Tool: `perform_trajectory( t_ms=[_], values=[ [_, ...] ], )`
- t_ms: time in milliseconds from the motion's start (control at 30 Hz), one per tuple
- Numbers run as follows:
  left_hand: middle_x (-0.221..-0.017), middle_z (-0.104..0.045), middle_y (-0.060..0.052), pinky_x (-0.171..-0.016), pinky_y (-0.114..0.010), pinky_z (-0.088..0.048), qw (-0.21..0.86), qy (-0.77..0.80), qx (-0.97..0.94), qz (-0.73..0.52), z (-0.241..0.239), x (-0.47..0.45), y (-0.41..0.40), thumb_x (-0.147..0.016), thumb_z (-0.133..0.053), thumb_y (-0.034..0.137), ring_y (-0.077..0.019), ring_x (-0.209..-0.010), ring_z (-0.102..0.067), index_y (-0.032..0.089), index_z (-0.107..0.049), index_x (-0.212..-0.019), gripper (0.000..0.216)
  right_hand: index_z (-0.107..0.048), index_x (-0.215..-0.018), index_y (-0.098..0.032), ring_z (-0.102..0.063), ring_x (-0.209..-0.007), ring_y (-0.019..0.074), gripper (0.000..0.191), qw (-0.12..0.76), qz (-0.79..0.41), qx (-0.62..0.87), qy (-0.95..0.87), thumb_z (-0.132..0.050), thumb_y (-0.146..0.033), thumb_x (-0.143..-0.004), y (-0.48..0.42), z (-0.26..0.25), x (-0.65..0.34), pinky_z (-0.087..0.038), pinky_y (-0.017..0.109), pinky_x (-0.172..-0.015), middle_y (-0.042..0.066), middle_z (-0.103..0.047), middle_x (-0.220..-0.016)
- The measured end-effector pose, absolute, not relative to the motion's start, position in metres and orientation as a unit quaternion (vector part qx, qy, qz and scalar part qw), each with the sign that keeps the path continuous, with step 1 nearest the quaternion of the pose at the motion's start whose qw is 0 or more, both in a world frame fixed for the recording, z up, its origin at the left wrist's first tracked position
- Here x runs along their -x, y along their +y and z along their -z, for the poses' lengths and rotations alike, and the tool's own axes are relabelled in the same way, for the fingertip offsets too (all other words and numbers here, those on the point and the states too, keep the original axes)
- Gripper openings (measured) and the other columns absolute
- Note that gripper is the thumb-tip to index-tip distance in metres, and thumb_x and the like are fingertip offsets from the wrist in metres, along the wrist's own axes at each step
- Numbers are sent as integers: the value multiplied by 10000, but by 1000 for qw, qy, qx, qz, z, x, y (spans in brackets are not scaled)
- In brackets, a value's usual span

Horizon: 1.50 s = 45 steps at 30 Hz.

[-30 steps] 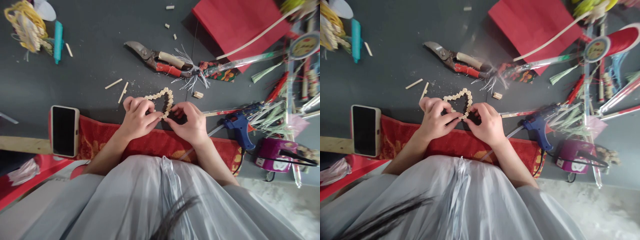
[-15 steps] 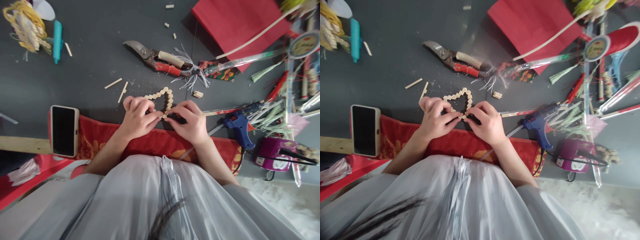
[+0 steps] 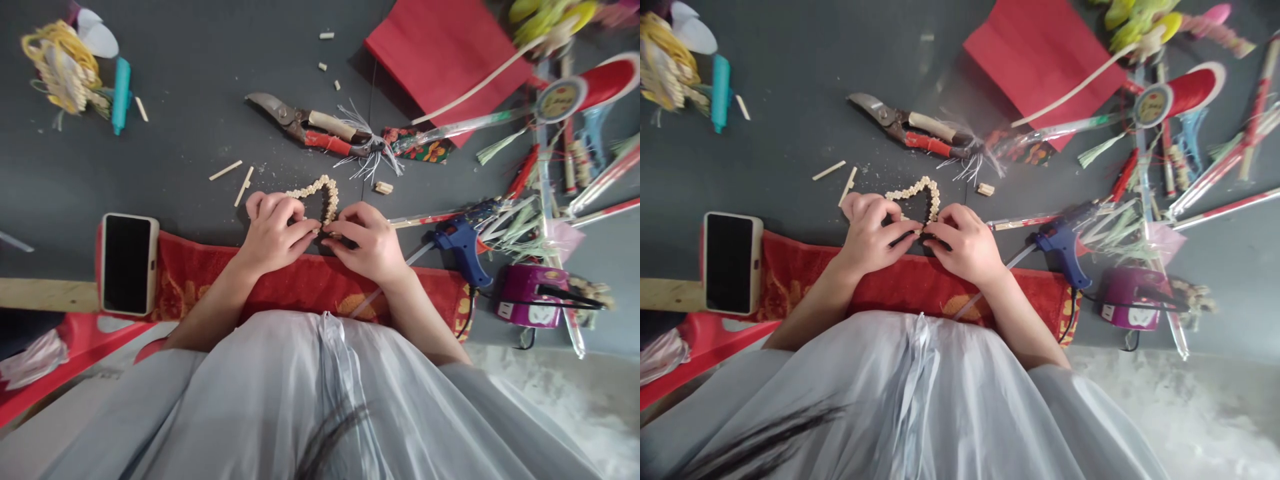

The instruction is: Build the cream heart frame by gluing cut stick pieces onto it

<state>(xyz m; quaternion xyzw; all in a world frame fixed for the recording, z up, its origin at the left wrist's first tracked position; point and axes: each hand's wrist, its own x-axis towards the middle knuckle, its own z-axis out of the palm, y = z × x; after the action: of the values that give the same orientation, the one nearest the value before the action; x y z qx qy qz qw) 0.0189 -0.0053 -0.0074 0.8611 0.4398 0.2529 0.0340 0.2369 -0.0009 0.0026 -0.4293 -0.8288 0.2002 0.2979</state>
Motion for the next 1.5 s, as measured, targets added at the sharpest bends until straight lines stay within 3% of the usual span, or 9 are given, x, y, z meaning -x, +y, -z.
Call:
perform_trajectory(
  t_ms=[233, 533, 667, 833, 1000, 1133, 1233, 1400, 1500],
  values=[
    [-938, -592, -51, -878, -432, -283, 17, 437, -862, -256, 8, -20, -3, -933, -638, 313, -233, -1015, -492, 268, -744, -935, 115, -723, -992, -186, -626, -793, 200, 134, 218, -219, 462, -831, -623, -239, -919, 1, -32, -246, -524, 324, -750, 68, -676, -871],
    [-901, -600, -40, -854, -418, -295, 4, 433, -864, -258, 7, -19, -2, -902, -661, 255, -220, -972, -522, 279, -739, -893, 82, -710, -980, -203, -626, -776, 237, 151, 103, -112, 610, -777, -616, -279, -889, 13, -62, -293, -475, 355, -700, 65, -679, -831],
    [-899, -605, -44, -873, -420, -303, 4, 432, -865, -254, 5, -18, -2, -913, -643, 249, -222, -988, -531, 274, -745, -901, 106, -690, -1068, -197, -635, -832, 283, 251, 52, -71, 709, -700, -634, -365, -890, -1, -65, -332, -480, 412, -744, 109, -683, -914],
    [-905, -611, -52, -882, -431, -304, 10, 431, -865, -258, 6, -17, -2, -920, -644, 273, -229, -990, -539, 267, -752, -904, 110, -627, -1221, -185, -627, -1048, 384, 483, 20, -49, 773, -632, -636, -527, -881, -35, -53, -375, -484, 496, -851, 188, -691, -1038],
    [-903, -610, -52, -878, -445, -305, 6, 431, -864, -260, 11, -16, 1, -916, -655, 303, -237, -970, -542, 279, -761, -915, 109, -622, -1214, -166, -642, -996, 354, 491, -40, -66, 775, -628, -610, -527, -881, -56, -43, -381, -497, 461, -825, 186, -679, -1070],
    [-898, -610, -55, -889, -457, -314, 8, 434, -862, -261, 13, -16, 3, -906, -665, 322, -243, -982, -545, 288, -770, -913, 110, -612, -1174, -173, -654, -900, 315, 419, -39, -66, 780, -621, -582, -488, -899, -56, -38, -375, -499, 423, -761, 151, -703, -999],
    [-898, -608, -56, -893, -464, -314, 17, 438, -860, -260, 15, -15, 5, -903, -666, 331, -246, -988, -539, 294, -775, -912, 115, -608, -1164, -175, -650, -947, 323, 390, -31, -68, 782, -618, -593, -466, -905, -53, -36, -372, -499, 438, -806, 153, -697, -1019],
    [-892, -601, -57, -878, -458, -304, 18, 437, -859, -268, 15, -15, 5, -900, -669, 339, -245, -969, -527, 296, -777, -903, 117, -593, -1160, -102, -636, -1015, 349, 348, -43, -44, 770, -635, -551, -356, -925, -52, -33, -365, -498, 462, -883, 209, -674, -1046],
    [-894, -598, -56, -877, -456, -300, 20, 434, -859, -272, 15, -15, 5, -903, -667, 337, -245, -970, -525, 297, -774, -907, 115, -571, -1192, -76, -637, -1022, 370, 370, -5, -39, 765, -643, -487, -330, -937, -54, -32, -367, -507, 503, -889, 243, -670, -1069]
  ],
)
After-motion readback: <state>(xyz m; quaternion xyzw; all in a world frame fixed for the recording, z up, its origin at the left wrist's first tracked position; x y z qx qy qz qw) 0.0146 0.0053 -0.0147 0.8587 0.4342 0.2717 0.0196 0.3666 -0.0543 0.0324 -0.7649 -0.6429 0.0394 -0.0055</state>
